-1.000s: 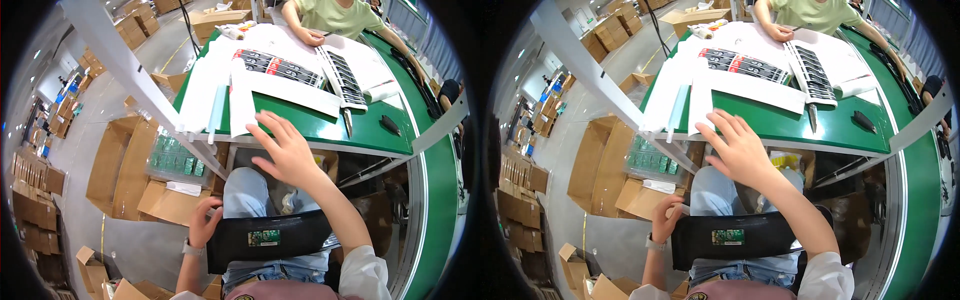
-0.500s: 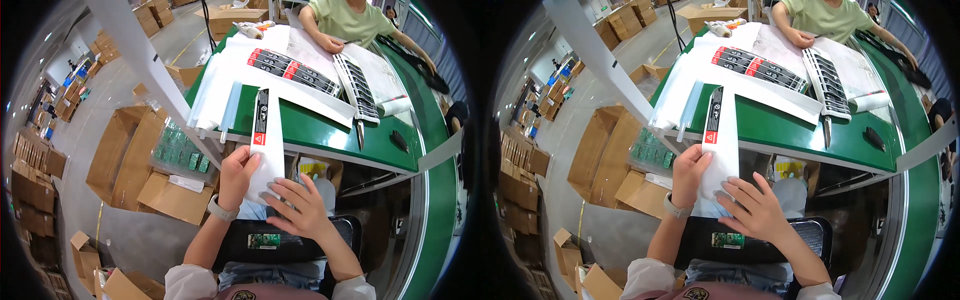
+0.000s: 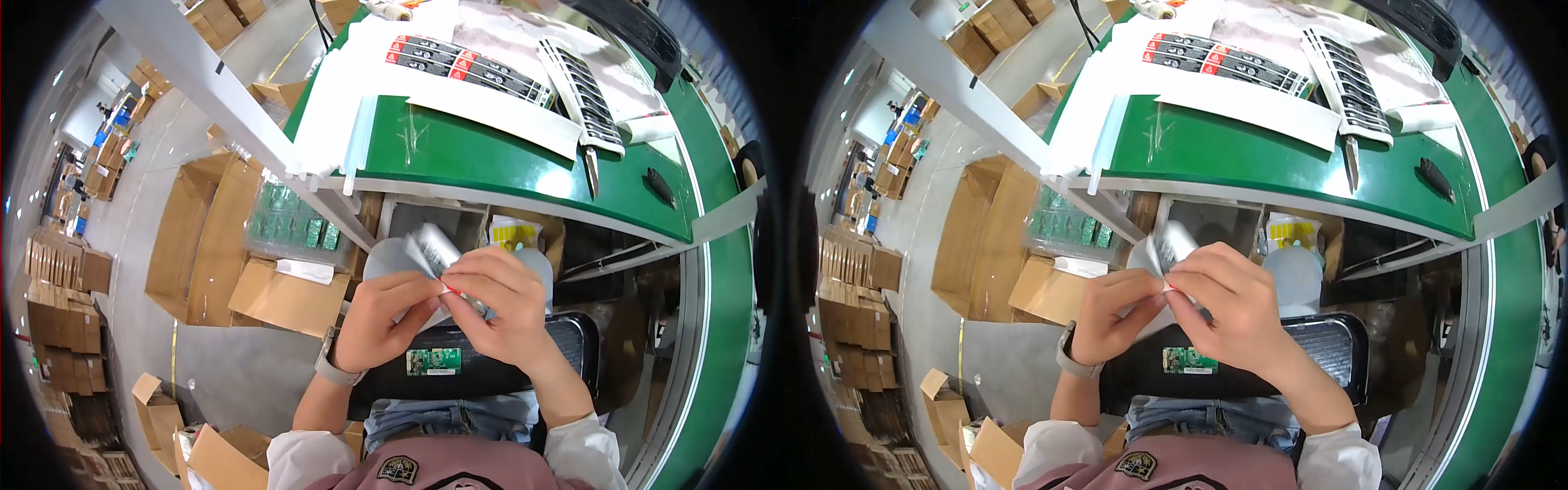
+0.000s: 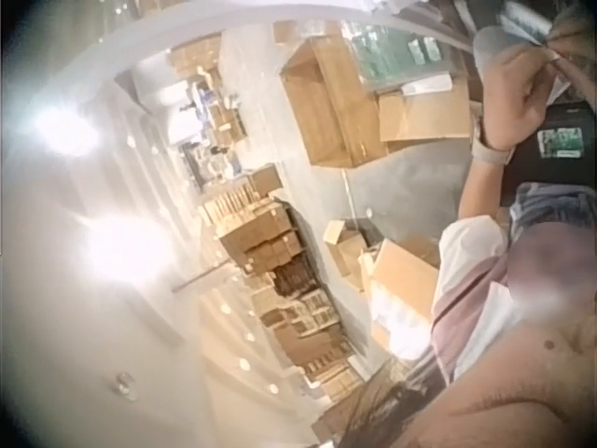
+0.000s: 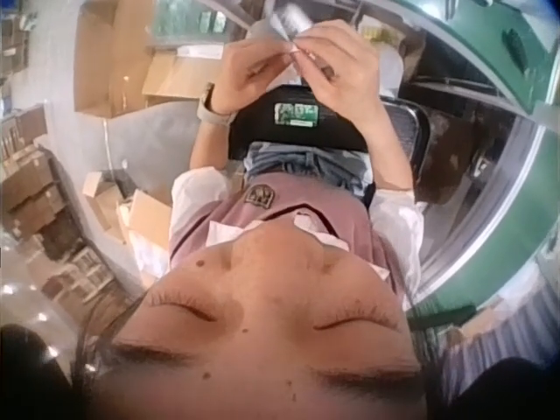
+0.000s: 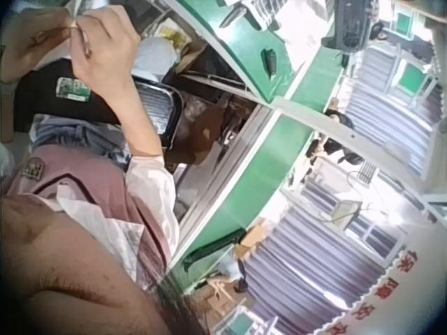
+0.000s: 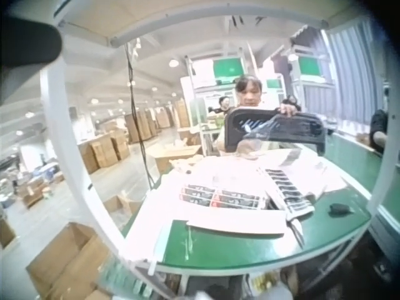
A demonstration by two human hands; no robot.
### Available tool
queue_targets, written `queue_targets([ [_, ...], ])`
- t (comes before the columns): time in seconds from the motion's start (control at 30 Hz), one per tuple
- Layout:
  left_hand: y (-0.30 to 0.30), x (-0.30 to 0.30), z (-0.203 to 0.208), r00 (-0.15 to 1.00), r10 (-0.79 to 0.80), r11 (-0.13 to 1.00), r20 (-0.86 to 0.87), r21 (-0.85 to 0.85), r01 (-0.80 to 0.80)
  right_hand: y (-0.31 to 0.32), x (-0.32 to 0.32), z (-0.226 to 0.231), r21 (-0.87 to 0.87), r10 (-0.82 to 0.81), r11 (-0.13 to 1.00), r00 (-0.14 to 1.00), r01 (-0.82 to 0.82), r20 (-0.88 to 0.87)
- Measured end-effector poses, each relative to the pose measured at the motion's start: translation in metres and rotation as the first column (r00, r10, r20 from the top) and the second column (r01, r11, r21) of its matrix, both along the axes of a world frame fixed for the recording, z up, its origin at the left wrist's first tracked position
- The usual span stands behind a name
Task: Apply adhesive labels to plastic components on a factory assembly line.
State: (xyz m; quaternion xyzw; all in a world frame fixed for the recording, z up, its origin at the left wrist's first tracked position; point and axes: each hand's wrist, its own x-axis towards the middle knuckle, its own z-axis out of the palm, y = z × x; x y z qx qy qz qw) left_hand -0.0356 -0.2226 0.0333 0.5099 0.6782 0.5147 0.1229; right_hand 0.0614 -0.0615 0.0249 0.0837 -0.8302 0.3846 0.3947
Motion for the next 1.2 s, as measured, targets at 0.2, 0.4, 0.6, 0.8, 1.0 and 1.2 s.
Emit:
queue_targets([
  [0.2,-0.002,-0.001,-0.003,0.995,-0.094,0.995,-0.029,0.019,0.094,0.003,0.012,-0.001,-0.301,0.125,0.950,0.983,-0.079,0.135],
  [0.4,0.001,0.002,-0.001,0.994,-0.098,0.994,0.047,0.049,0.095,-0.001,0.022,0.013,-0.472,0.178,0.882,0.937,-0.016,0.300],
  [0.6,0.006,0.002,0.002,0.988,-0.059,0.998,-0.141,0.027,0.063,-0.007,0.026,0.018,-0.113,-0.059,0.990,0.969,0.088,0.240],
  [0.8,0.002,0.007,-0.007,0.983,-0.106,0.994,-0.146,0.001,0.107,-0.012,0.031,0.010,-0.291,-0.006,0.951,0.943,0.109,0.333],
  [1.0,0.000,0.012,-0.004,0.990,-0.127,0.992,-0.061,-0.015,0.126,-0.014,0.041,0.001,-0.566,0.119,0.808,0.895,0.164,0.430],
  [1.2,0.009,0.018,-0.012,0.997,-0.079,0.994,-0.017,-0.076,0.078,-0.003,0.042,-0.013,-0.633,0.141,0.741,0.869,0.226,0.475],
])
